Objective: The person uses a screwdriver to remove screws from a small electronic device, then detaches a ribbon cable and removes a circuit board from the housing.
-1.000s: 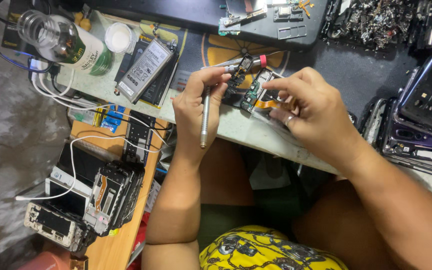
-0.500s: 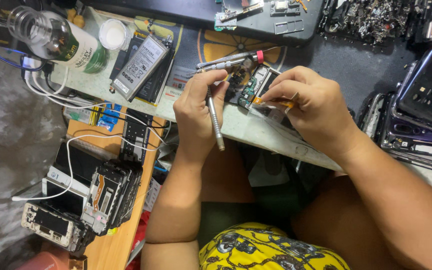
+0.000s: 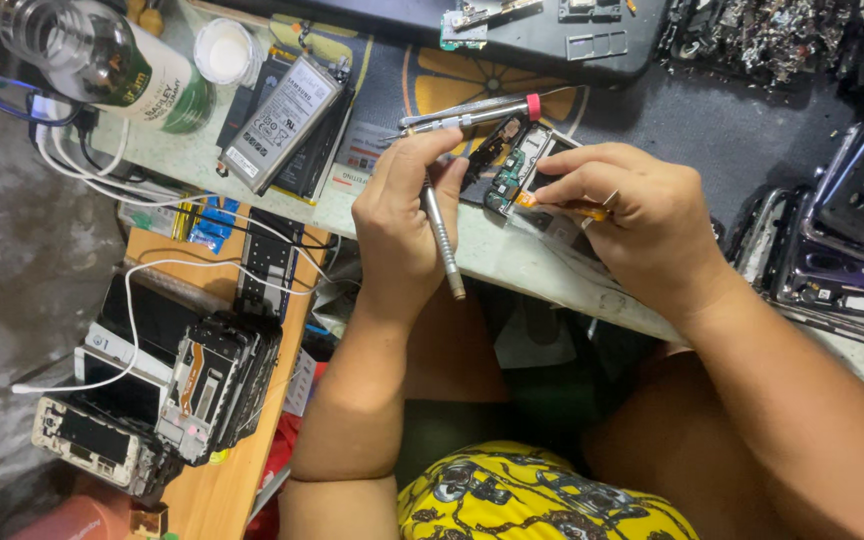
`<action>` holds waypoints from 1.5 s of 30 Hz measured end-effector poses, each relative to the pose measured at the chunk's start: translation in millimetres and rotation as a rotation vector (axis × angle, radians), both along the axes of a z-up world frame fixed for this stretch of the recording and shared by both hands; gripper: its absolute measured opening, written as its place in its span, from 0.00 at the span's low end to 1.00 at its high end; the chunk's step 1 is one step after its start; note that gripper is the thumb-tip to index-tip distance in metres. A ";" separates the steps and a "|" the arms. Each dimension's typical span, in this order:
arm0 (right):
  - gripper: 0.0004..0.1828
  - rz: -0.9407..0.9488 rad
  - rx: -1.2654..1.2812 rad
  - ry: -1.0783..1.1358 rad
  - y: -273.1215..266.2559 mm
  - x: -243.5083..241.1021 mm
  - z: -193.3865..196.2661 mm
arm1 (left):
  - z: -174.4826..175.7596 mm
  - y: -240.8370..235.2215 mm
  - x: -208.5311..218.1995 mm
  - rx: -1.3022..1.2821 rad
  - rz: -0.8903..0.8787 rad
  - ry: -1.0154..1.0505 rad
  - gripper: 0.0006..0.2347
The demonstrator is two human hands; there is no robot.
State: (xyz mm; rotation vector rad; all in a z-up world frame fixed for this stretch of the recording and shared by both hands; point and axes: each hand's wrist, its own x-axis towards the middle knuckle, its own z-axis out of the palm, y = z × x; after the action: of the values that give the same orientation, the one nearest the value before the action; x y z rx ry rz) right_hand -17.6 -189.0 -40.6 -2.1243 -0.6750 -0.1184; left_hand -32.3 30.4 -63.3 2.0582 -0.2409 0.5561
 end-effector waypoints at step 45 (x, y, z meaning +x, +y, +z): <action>0.16 0.054 0.025 -0.061 -10.5 1.7 -11.9 | 2.7 -22.5 -24.8 -0.188 -0.204 -0.030 0.07</action>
State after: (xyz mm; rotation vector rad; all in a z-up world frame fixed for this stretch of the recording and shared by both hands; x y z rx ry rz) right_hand -15.9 -199.5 -52.5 -2.0838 -0.7631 -0.1618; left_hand -57.1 7.9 -60.5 1.8196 -0.3962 0.4662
